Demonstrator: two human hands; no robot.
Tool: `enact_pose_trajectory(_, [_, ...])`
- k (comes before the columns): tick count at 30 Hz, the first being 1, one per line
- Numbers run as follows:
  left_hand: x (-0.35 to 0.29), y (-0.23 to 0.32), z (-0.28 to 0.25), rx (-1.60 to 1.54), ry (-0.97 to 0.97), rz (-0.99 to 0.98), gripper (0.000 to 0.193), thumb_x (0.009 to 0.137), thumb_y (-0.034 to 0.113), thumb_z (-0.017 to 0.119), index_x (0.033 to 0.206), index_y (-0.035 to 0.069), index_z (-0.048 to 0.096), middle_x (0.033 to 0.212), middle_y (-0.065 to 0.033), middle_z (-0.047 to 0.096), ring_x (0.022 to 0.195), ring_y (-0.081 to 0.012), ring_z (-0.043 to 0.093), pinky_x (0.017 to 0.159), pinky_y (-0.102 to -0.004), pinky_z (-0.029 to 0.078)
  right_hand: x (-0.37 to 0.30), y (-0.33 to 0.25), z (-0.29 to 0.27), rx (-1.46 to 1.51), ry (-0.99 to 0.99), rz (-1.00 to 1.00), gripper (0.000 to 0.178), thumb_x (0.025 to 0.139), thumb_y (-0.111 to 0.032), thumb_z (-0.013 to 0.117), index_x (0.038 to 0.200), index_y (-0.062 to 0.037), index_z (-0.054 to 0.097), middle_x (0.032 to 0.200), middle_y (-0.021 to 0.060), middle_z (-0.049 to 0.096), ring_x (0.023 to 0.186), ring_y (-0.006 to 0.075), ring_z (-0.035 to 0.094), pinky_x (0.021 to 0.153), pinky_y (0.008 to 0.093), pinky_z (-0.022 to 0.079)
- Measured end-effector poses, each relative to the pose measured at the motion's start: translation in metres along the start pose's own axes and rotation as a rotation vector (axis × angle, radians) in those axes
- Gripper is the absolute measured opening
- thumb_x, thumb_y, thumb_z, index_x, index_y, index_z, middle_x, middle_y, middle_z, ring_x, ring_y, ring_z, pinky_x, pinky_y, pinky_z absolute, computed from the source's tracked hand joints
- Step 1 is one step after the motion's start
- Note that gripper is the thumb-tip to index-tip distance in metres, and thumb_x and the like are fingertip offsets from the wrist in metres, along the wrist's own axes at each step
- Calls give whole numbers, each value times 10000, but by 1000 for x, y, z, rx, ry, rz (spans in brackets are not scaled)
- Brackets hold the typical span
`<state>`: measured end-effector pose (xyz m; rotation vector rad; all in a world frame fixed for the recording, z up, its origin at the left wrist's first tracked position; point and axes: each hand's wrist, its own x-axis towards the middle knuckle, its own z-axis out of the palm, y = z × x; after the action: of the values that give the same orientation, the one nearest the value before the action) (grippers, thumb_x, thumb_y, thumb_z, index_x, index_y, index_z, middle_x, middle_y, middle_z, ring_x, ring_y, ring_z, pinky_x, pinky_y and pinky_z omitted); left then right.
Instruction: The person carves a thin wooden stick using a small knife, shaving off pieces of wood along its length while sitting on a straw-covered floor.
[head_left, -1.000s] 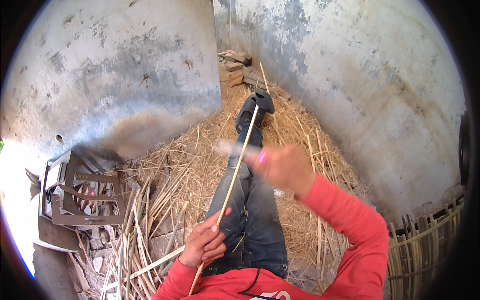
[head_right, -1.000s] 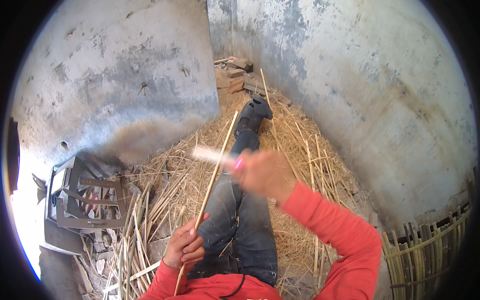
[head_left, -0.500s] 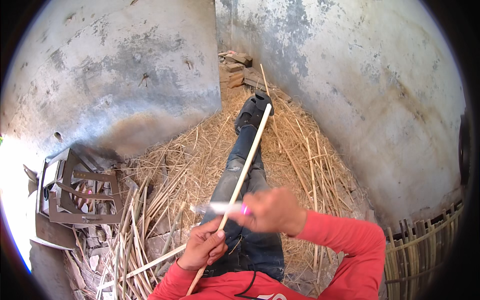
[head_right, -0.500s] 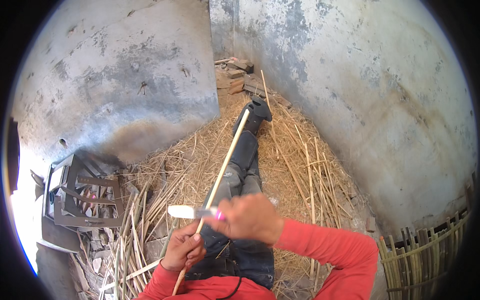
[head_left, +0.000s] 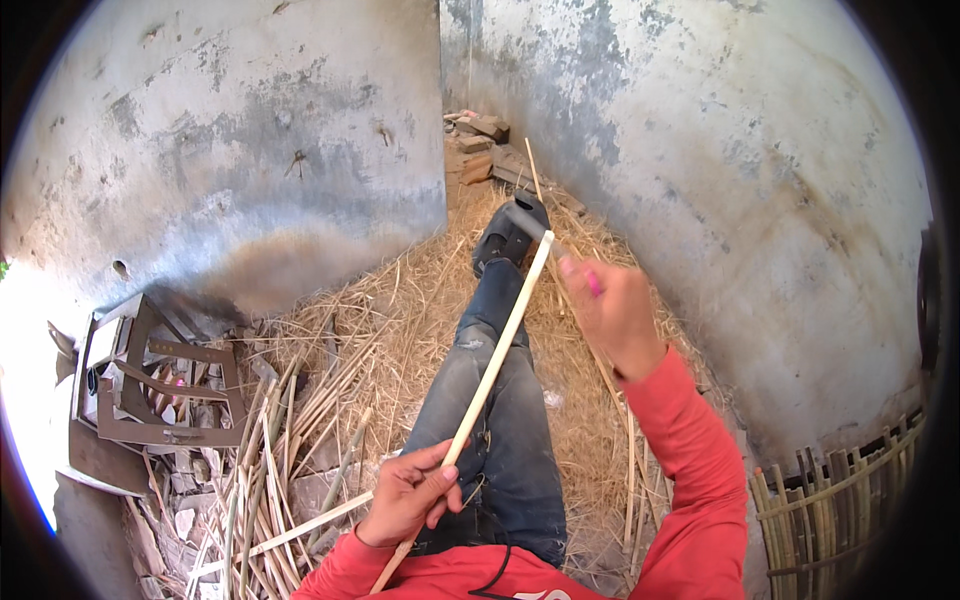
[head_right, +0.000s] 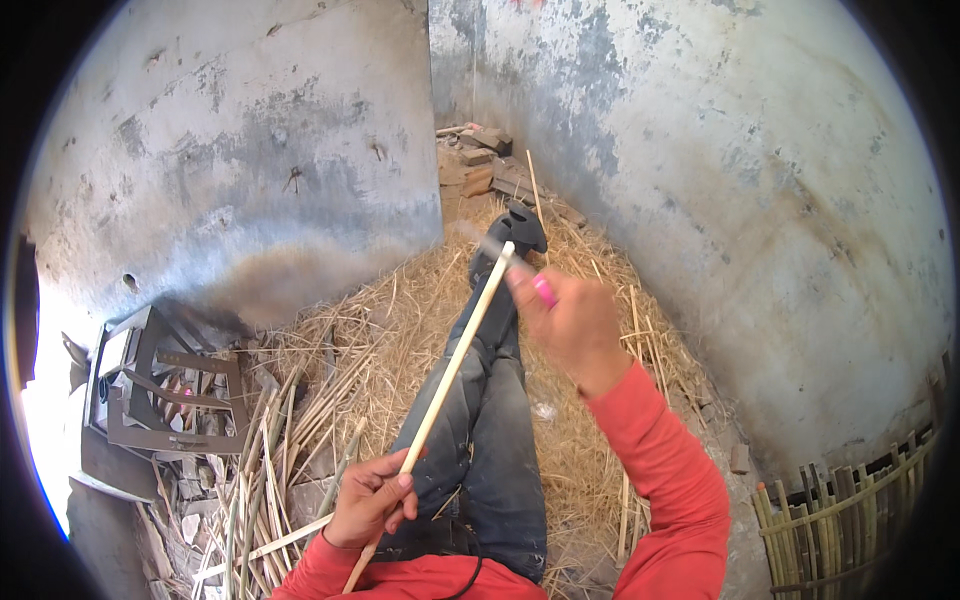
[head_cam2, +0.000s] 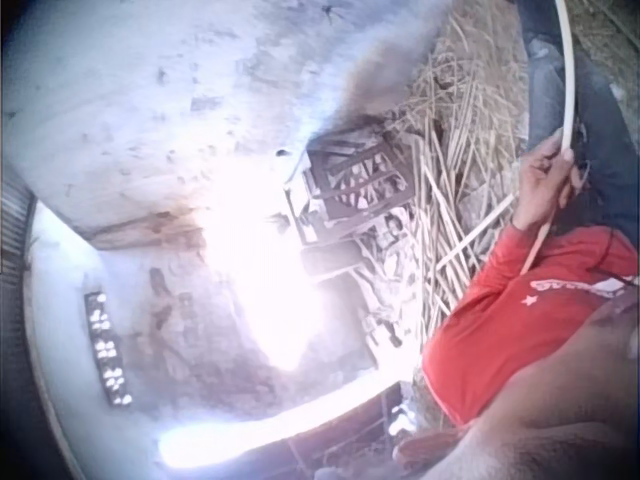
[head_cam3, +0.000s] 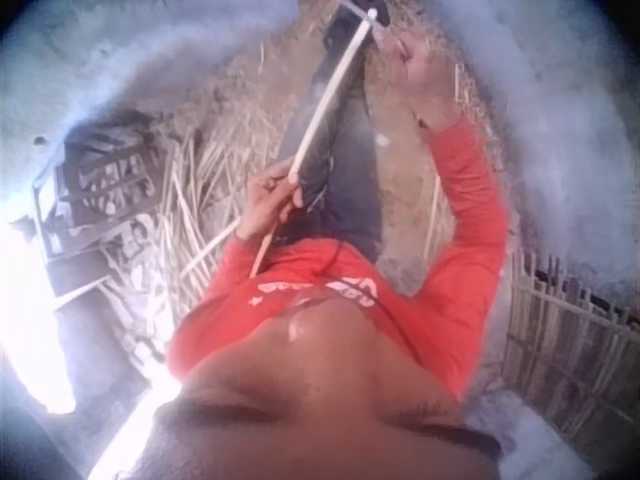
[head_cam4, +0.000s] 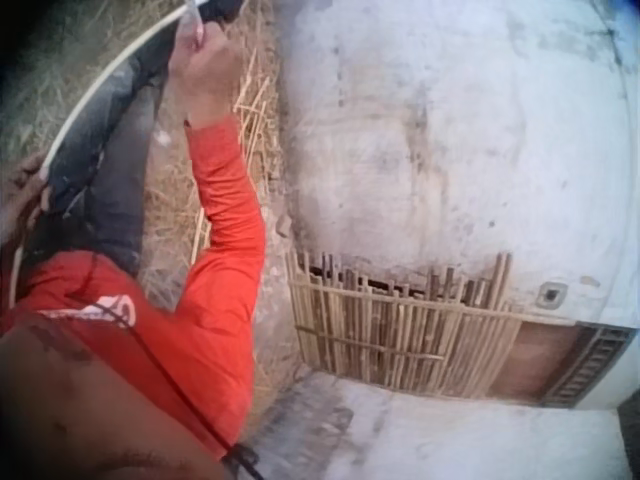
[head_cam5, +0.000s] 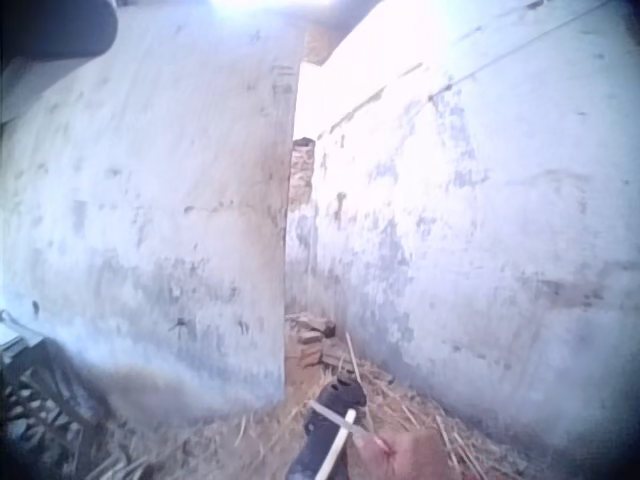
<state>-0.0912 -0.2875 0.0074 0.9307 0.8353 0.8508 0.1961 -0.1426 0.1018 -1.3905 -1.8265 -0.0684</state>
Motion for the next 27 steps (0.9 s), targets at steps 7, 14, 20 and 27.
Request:
enact_pose_trajectory(7, [11,0,5,-26,71,21,206,1027,102,619,1188,-26,608,759,-87,707,441,-47,469,413,-191,344,-103,-67,21,-131,-431,-333,565,952,-575,602,664,-89,608,502,128,593,424,308,622,410,458,484])
enact_pose_trajectory(14, [0,-10,13,60,85,71,157,1015,66,641,1146,6,579,779,-36,701,523,-6,485,460,-183,336,-32,9,20,-322,-217,-87,409,1017,-435,573,766,-140,707,549,111,598,404,311,569,382,454,438])
enact_pose_trajectory(20, [8,-8,5,64,125,72,148,1007,47,644,1135,7,580,778,-43,701,537,0,496,464,-176,338,-101,-54,28,-131,-457,-422,481,1005,-469,582,662,-140,655,525,90,565,420,282,578,385,427,433])
enact_pose_trajectory(27, [10,-7,4,93,180,119,145,1004,30,633,1114,9,540,733,-78,683,451,-16,447,396,-188,286,-14,32,38,-322,-126,-274,612,954,-617,584,610,-111,592,491,120,564,418,306,593,386,435,440])
